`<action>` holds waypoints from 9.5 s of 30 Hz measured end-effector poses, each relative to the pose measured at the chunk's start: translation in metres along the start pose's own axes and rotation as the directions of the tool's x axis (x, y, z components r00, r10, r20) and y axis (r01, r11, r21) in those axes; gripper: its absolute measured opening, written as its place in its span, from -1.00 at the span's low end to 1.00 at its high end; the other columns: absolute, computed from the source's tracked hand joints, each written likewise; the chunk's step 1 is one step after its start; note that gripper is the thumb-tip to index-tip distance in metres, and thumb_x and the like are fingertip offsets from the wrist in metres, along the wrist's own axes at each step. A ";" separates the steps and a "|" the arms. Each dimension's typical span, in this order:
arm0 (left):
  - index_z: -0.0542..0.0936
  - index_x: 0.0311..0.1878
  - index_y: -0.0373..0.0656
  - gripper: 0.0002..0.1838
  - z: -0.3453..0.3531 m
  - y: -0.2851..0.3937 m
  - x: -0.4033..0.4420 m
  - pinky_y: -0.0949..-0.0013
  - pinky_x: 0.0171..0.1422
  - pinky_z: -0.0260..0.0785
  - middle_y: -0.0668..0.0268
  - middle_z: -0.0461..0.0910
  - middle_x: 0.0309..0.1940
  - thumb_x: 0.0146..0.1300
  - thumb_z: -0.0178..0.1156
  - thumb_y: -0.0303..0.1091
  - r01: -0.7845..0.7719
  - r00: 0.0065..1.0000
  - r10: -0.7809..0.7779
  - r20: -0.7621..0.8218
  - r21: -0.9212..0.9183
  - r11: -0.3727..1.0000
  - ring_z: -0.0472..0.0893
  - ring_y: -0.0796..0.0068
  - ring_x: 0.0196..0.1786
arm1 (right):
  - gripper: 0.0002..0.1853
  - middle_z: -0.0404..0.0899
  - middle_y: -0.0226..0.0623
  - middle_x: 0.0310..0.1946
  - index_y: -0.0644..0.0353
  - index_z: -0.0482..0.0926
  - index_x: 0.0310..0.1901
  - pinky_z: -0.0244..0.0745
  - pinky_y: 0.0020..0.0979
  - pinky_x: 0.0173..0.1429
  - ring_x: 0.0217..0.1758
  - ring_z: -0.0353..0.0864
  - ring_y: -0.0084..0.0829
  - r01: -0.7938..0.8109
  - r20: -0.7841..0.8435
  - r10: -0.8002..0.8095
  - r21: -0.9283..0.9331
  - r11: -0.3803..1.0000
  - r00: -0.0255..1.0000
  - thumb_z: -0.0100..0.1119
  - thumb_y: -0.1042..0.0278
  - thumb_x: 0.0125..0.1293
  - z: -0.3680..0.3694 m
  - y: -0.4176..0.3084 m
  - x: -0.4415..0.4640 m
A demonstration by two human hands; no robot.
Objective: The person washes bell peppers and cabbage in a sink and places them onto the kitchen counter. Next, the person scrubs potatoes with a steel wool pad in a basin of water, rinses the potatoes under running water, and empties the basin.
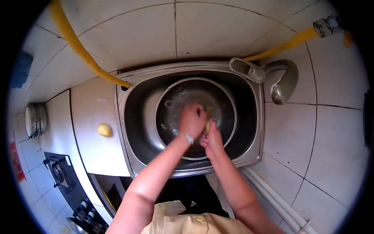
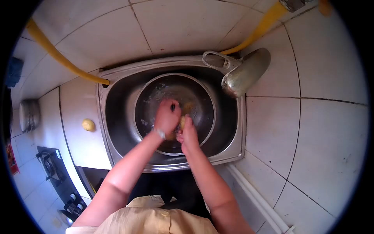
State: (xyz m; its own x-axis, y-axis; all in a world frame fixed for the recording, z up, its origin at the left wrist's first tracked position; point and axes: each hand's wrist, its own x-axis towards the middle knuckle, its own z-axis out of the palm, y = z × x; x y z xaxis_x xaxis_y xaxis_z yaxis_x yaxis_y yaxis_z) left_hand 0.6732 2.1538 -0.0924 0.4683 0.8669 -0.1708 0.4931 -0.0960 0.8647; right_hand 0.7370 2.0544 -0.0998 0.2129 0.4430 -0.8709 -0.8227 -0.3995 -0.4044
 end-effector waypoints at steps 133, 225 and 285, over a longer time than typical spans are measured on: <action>0.52 -0.09 -0.17 -0.76 -0.010 -0.080 0.010 0.16 0.12 0.32 0.02 0.50 -0.10 0.16 0.13 -0.39 -0.002 1.000 0.004 -0.009 0.232 0.973 0.47 -0.04 0.00 | -0.71 0.53 -0.29 -0.14 0.13 0.46 -0.05 0.47 -0.35 0.04 -0.02 0.51 -0.22 -0.149 0.195 0.053 0.522 0.840 0.979 0.22 0.24 0.27 -0.023 0.016 0.064; 0.52 -0.13 -0.17 -0.79 -0.015 -0.071 -0.042 0.11 -0.01 0.37 0.05 0.46 -0.18 0.14 0.15 -0.39 -0.234 0.965 0.104 0.239 0.617 0.752 0.46 0.03 -0.04 | -0.59 0.50 -0.24 -0.36 0.13 0.46 -0.13 0.30 -0.52 -0.43 -0.46 0.40 -0.47 -0.107 0.279 -0.011 0.405 0.908 0.960 -0.10 -0.10 0.40 -0.003 -0.014 -0.007; 0.48 -0.27 -0.27 -0.88 -0.007 0.030 -0.035 0.09 -0.05 0.33 0.01 0.46 -0.27 0.18 0.09 -0.41 -0.227 0.974 0.221 0.057 0.135 0.965 0.46 -0.04 -0.15 | -0.51 0.56 0.06 -0.18 0.31 0.44 -0.07 0.35 -0.20 0.03 -0.10 0.53 -0.03 0.501 -0.060 -0.584 -0.449 0.740 0.809 -0.34 0.00 0.48 -0.003 0.012 0.001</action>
State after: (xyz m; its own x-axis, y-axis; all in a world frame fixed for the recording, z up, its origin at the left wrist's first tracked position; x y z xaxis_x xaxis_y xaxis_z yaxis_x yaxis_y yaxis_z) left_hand 0.6667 2.1244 -0.0569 0.6067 0.7950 -0.0025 0.4684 -0.3549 0.8091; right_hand 0.7283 2.0477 -0.1060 0.6843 0.5442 -0.4853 -0.2657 -0.4337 -0.8610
